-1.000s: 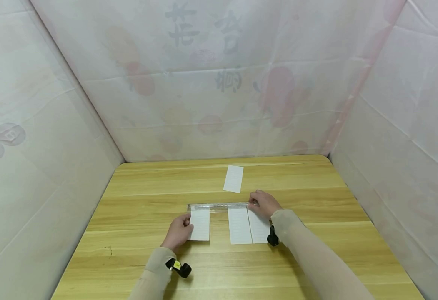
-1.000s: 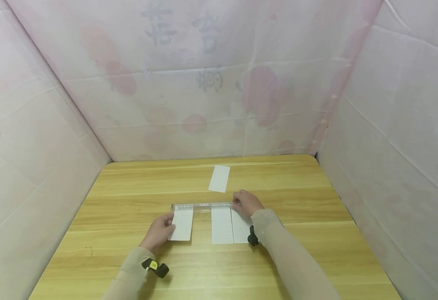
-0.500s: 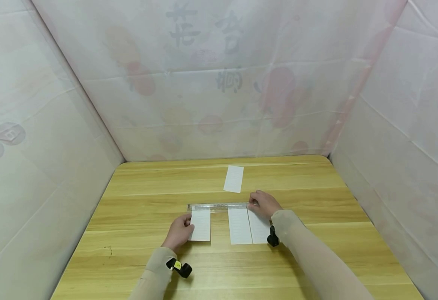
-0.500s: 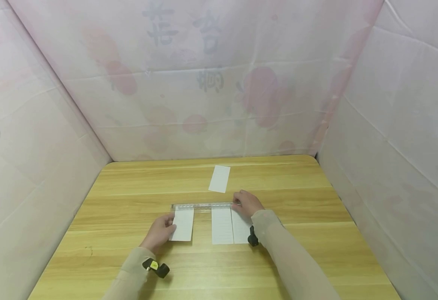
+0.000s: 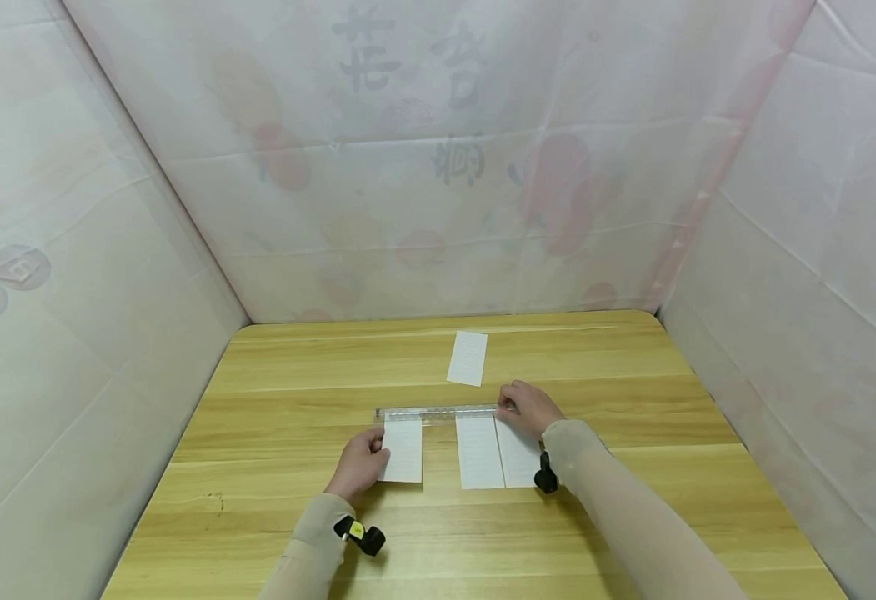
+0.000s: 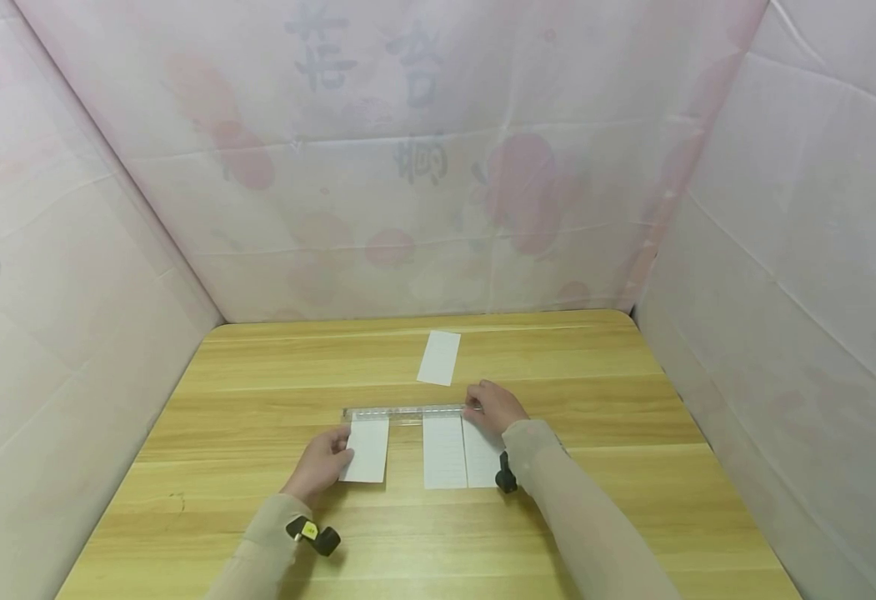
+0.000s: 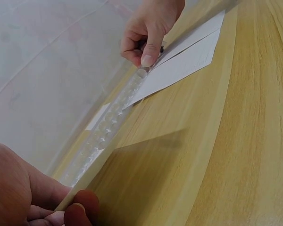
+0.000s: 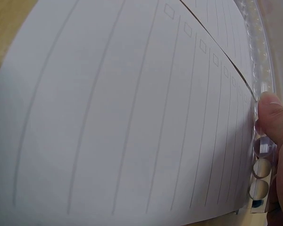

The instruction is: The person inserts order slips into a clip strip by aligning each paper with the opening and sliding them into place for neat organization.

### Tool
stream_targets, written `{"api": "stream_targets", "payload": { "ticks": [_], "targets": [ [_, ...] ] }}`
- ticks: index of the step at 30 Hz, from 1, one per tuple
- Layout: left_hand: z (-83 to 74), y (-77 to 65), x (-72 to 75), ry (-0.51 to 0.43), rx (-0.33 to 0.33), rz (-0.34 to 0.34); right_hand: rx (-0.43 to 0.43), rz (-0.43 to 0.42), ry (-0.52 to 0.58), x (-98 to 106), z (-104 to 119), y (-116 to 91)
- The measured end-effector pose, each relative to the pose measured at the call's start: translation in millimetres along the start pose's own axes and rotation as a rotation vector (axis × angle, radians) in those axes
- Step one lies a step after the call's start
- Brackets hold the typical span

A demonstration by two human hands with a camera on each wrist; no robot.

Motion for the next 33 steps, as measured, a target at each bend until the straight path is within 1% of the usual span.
{"api": "stream_targets", "payload": {
  "ticks": [5, 10, 16, 21, 26, 33],
  "targets": [
    [0.2, 0.3, -0.9, -0.025, 0.004, 0.007, 0.008, -0.009, -0.002, -1.2, -2.6, 0.7],
    [-0.5, 0.1, -1.6, -0.03, 0.012, 0.009, 0.014, -0.017, 0.008, -1.2, -2.9, 0.5],
    [-2.7, 0.2, -2.8, -0.015, 0.011, 0.0, -0.003, -0.007, 0.013, 0.0, -1.0, 0.2],
    [-3.5, -0.7, -3.4, -0.003, 0.025, 0.0, -0.006, 0.0, 0.014, 1.0, 1.5, -0.9],
    [-6.5, -0.5, -3.7, 0.012, 0.007, -0.001, 0.006, -0.003, 0.013, 1.2, 2.2, -1.4],
    [-7.2, -2.2, -3.9, -0.004, 0.004, 0.004, 0.002, 0.0, 0.012, 1.4, 2.8, -1.5]
  ]
}}
Point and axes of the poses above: each hand's wrist, its own y-axis towards the middle knuckle, its own x-axis out of the back of the hand, z = x × y, the point moved 9 cm from there along y, towards the middle knuckle, and after that the axes turned 3 degrees about x, right-handed, at the moved point
